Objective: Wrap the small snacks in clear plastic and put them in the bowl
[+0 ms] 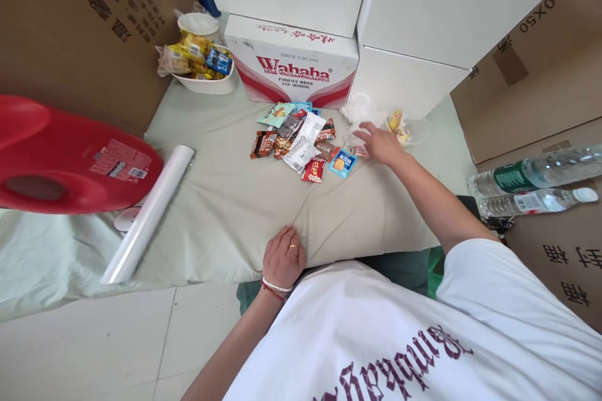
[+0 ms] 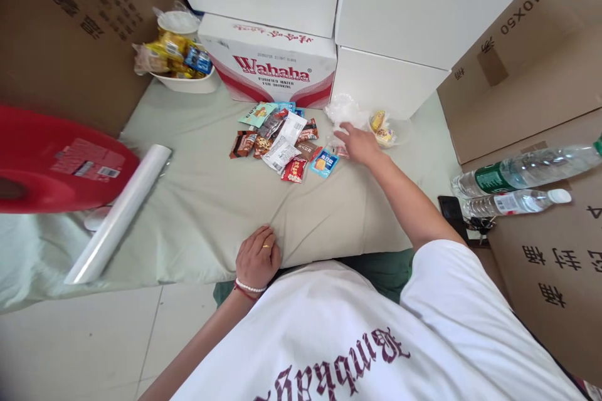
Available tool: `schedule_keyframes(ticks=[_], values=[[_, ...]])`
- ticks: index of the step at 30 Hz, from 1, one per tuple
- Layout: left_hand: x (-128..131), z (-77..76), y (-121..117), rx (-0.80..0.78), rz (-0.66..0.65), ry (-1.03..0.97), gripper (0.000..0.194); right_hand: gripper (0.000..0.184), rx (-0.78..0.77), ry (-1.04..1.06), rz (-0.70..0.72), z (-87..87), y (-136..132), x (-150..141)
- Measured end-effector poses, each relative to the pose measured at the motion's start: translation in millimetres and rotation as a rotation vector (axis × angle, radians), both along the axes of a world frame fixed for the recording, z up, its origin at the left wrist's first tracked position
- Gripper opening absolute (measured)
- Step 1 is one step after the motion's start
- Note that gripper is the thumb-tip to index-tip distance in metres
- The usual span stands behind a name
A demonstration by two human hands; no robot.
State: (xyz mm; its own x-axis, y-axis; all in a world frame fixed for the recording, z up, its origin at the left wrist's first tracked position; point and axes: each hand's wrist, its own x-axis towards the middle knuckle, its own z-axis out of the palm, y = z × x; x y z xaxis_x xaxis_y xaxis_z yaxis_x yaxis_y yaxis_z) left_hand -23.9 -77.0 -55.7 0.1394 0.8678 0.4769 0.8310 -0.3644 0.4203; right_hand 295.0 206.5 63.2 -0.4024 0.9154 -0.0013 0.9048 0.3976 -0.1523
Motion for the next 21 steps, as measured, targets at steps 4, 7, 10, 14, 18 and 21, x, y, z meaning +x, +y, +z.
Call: schedule_keyframes(ticks=[4,7,10,14,18,21], values=[[-2.4,14.2,-5.8,-0.071,0.067,-0.305,0.015,0.023,-0.007,0.343,-0.170,-1.4,-35.2,-23.5],[2.1,30.8,-6.6,-0.272,0.229,-0.705,0.019,0.026,-0.138,0.971,-0.322,3.5,-88.6,-40.1],[14.8,53.0,10.5,-0.718,0.237,-1.300,0.045,0.033,-0.517,1.418,-0.426,0.9,-147.3,-58.9],[35.5,79.9,51.3,-1.300,0.016,-1.812,0.080,0.041,-0.740,1.532,-0.499,-16.7,-199.9,-79.0],[49.3,84.9,75.5,-1.390,-0.003,-1.831,0.077,0.036,-0.570,1.297,-0.464,-31.7,-224.6,-78.0],[52.9,73.8,77.7,-1.352,0.071,-1.759,0.044,0.033,-0.446,1.109,-0.403,-36.3,-235.0,-65.5]])
